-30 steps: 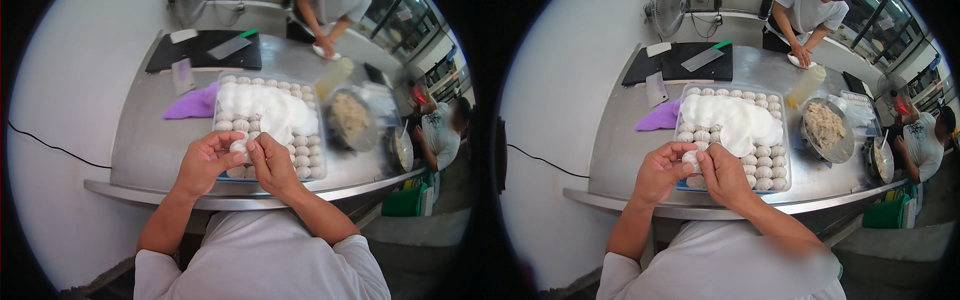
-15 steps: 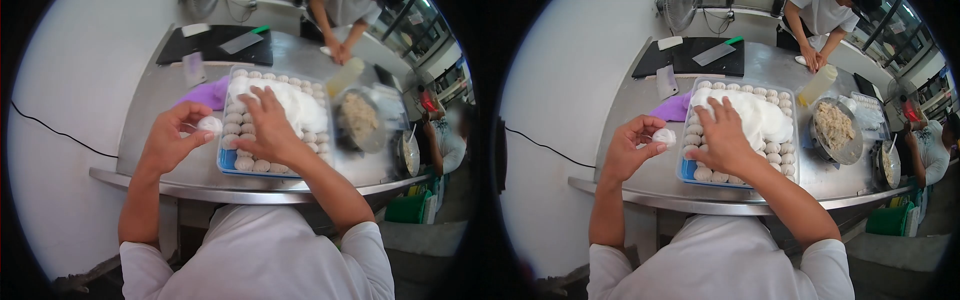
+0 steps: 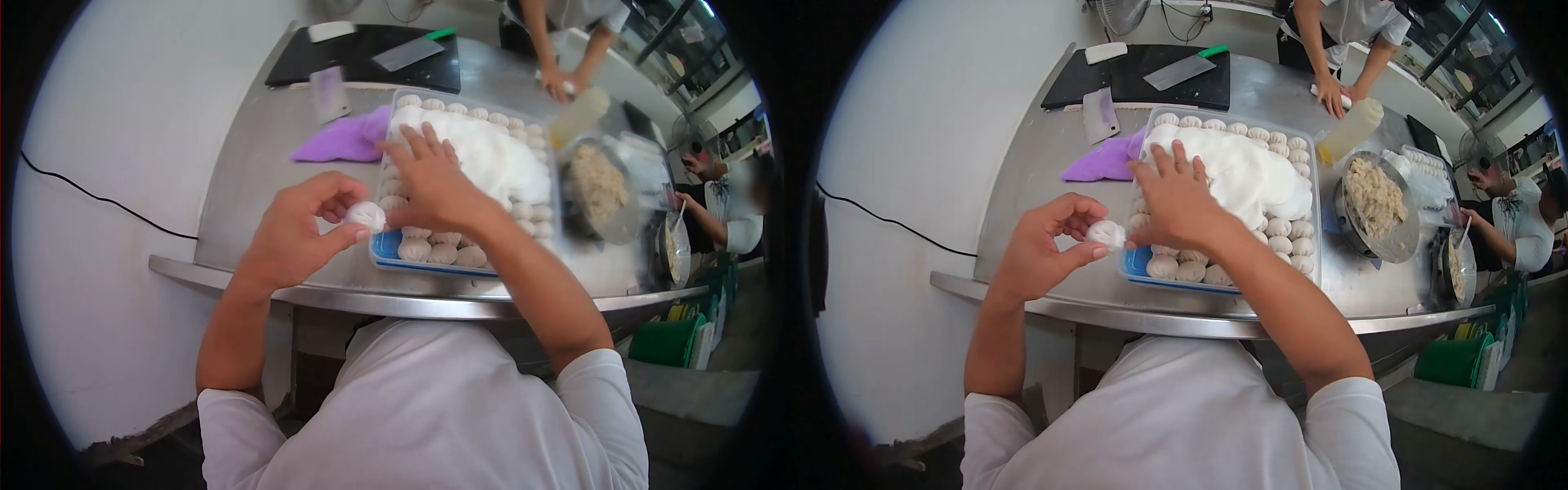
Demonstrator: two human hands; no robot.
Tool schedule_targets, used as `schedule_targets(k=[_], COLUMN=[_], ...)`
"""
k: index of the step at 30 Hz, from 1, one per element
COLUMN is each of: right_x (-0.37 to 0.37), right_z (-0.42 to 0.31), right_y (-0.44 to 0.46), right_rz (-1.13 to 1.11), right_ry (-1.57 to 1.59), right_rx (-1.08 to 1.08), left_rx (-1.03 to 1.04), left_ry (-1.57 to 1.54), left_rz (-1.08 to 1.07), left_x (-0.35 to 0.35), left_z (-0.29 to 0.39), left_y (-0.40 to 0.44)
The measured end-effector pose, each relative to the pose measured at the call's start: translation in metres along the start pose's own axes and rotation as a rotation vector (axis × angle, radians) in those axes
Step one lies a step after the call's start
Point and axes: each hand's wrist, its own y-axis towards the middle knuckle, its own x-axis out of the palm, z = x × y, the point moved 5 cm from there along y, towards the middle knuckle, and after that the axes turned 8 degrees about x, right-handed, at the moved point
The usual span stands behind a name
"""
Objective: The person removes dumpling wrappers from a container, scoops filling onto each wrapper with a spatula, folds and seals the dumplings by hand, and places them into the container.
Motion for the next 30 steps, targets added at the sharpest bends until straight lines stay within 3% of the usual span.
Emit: schedule_targets(k=[2, 6, 8, 11, 19, 22, 24, 30], right_x=[-0.015, -0.013, -0.007, -0.004, -0.014, -0.042, -0.066, -0.093], right_z=[0.014, 0.022, 0.024, 0.027, 0.042, 0.058, 0.071, 0.097], right_y=[-0.002, -0.006, -0.006, -0.007, -0.016, -0.03, -0.038, -0.05], right_rz=[-0.044, -0.002, 0.002, 0.01, 0.076, 0.241, 0.267, 0.383], right_ry=[0.136, 0.116, 0.104, 0.105, 0.205, 0.279, 0.464, 0.427], right_rx=[0.007, 0.061, 0.096, 0.138, 0.142, 0.071, 0.164, 0.273], left_rx=[0.057, 0.057, 0.17, 0.113, 0.098, 0.063, 0.032, -0.077], left_ry=[0.087, 0.156, 0.482, 0.572, 0.588, 0.581, 0.619, 0.661], left_rz=[-0.078, -0.16, -0.219, -0.343, -0.32, -0.231, -0.161, -0.25], left_x=[0.01, 0.032, 0.042, 0.049, 0.055, 0.048, 0.047, 0.044], left_z=[0.002, 0.002, -0.004, -0.002, -0.009, 0.007, 0.009, -0.019], left_y=[0.004, 0.017, 0.018, 0.021, 0.02, 0.017, 0.019, 0.034])
